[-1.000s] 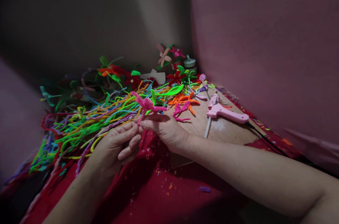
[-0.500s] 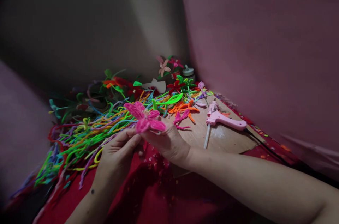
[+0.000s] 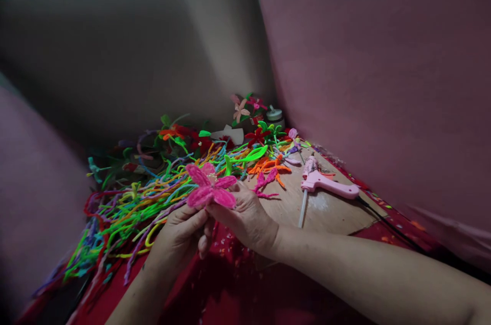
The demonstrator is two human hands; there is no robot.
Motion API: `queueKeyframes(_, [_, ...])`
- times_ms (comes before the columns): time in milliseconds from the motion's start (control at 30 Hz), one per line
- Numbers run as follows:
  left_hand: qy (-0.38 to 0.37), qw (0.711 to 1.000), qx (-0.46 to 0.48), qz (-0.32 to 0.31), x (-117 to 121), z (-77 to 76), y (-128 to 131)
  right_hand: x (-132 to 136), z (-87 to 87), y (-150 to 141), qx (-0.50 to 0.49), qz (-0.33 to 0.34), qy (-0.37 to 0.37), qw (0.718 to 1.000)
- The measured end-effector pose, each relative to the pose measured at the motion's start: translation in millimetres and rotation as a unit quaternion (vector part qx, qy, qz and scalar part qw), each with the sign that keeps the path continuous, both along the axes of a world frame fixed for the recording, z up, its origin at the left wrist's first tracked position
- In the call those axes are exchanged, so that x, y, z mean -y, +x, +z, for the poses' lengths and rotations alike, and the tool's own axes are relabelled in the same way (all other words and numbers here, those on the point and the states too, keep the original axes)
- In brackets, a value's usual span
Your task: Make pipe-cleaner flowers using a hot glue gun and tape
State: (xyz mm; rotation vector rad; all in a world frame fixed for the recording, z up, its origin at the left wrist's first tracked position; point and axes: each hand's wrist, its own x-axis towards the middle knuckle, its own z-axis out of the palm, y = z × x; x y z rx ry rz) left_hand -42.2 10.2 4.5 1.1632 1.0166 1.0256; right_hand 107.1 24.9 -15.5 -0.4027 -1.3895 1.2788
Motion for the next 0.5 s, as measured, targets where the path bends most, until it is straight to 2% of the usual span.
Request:
queueKeyframes(67, [0.026,0.999,-0.021,0.003,0,-1.4,1,0,0.4,-3,-0.025,0.045,-0.036,0.998])
queueKeyframes(133, [0.074,0.994,-0.065,0.037,2,-1.8,5,0,1.1,-5,-0.043,0.067,-0.071,0.994])
queueKeyframes(233, [0.145,0.976,-0.119,0.109,6,2.3,10,-1,2.6,-6,-0.053,0.036,-0.086,0.994])
queueKeyframes(367, [0.160,0.964,-0.092,0.191,10,22.0,5,3,4.8,-3,-0.009,-0.024,-0.027,0.999])
queueKeyframes(433, [0.134,0.972,-0.035,0.189,13,36.4,-3,6,3.6,-2,0.034,-0.055,0.018,0.998])
queueKeyframes(500, [0.098,0.985,-0.026,0.142,18,50.5,-9,9,0.6,-1,0.062,-0.079,0.077,0.992])
